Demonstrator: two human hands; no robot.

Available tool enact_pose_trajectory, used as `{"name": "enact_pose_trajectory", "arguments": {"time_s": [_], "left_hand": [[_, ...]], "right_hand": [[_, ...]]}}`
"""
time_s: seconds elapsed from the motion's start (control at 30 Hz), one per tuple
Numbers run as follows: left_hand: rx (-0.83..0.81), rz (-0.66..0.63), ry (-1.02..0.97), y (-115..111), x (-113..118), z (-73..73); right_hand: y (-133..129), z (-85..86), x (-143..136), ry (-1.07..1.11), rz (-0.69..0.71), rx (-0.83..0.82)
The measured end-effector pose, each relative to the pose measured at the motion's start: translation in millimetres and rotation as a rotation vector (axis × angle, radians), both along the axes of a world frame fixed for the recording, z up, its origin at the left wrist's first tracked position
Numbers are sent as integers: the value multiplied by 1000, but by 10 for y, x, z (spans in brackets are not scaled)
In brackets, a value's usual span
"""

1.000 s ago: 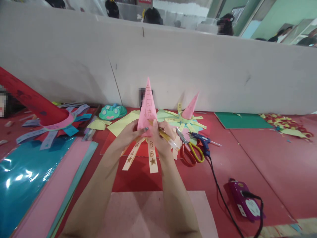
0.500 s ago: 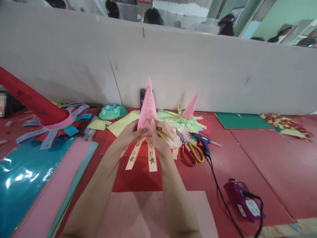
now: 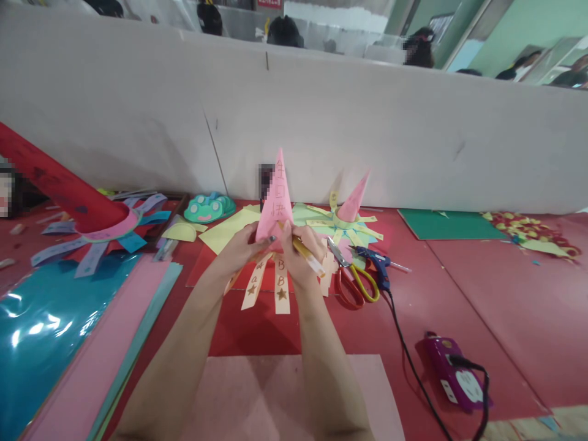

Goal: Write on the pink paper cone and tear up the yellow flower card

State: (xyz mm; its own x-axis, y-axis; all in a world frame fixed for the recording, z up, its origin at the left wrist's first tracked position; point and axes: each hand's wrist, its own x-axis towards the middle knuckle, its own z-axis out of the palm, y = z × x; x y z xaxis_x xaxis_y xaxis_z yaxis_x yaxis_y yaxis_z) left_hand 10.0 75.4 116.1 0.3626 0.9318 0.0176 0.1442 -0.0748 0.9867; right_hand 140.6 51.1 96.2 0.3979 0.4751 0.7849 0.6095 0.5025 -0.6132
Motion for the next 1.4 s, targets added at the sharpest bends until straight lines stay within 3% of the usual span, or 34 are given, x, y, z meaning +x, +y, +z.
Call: {"name": "enact_pose_trajectory", "arguments": {"time_s": [0.27, 0.43, 0.67, 1.4], "left_hand": [[6, 8, 4, 12, -5, -12], [-22, 9, -19, -22, -8, 32], [-55, -13, -63, -20, -15, 35], [28, -13, -30, 13, -39, 2]], "right_hand": [[11, -32, 7, 42, -58, -17], [-17, -37, 5, 98, -13, -6], [-33, 2, -15, 15, 73, 37], [-36, 17, -24, -29, 81, 27]]}}
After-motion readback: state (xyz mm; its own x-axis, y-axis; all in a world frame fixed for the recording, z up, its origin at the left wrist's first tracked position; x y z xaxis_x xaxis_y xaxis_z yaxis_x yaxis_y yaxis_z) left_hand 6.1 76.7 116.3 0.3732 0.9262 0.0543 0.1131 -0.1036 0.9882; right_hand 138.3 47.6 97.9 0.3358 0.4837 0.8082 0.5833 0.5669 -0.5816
